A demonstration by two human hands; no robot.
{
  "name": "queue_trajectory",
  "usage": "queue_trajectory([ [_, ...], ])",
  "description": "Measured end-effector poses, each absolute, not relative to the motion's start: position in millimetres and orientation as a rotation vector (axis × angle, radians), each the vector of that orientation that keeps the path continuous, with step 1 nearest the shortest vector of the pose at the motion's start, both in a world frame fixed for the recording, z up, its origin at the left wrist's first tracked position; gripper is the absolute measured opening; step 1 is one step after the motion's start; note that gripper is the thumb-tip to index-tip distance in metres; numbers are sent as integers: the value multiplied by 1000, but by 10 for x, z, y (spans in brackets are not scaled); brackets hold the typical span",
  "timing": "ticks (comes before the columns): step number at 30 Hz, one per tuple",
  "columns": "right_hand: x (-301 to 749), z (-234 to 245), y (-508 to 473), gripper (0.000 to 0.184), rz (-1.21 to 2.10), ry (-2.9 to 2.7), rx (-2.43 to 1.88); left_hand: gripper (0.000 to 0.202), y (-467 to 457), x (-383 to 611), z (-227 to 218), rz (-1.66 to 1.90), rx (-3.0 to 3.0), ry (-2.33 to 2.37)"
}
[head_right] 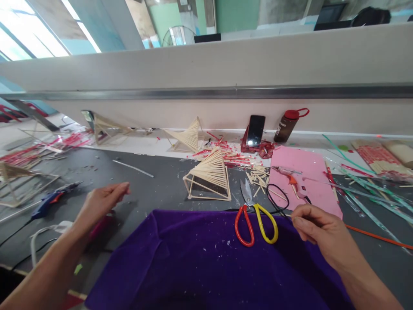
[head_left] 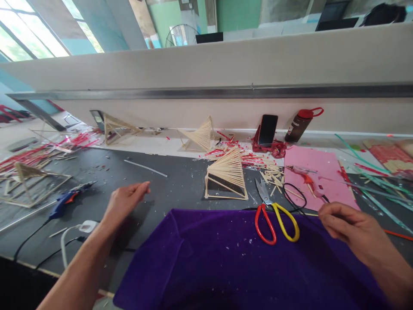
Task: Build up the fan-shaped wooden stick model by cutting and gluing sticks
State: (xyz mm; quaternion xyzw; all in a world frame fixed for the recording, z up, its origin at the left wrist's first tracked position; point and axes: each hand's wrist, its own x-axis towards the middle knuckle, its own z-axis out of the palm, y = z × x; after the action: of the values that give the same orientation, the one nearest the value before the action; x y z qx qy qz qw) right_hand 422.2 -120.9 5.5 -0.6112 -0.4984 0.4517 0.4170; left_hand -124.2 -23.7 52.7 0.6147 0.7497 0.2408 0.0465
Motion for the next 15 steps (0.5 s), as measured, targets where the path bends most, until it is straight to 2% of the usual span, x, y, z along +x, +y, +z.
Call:
queue_trajectory([
  [2,4191,13,-1198,20,1167,-1288,-1557,31,-122,-1378,517,581,1893,2402],
  [5,4093,7,-1179,22,1206,-1364,-1579,33,-1,-1507,536,440,1901,2573],
  [9,3948,50,-1132,22,1217,-1482,-1559,35,210,-1629,686,456,1888,2801],
  [10,3913,63,-1115,22,1220,-1502,-1550,34,277,-1647,756,528,1889,2861],
  [12,3834,100,-1069,22,1225,-1539,-1535,47,396,-1639,939,1016,1929,2901],
  [15,3653,226,-948,23,1220,-1695,-1475,74,438,-1419,1304,1598,2153,2375],
])
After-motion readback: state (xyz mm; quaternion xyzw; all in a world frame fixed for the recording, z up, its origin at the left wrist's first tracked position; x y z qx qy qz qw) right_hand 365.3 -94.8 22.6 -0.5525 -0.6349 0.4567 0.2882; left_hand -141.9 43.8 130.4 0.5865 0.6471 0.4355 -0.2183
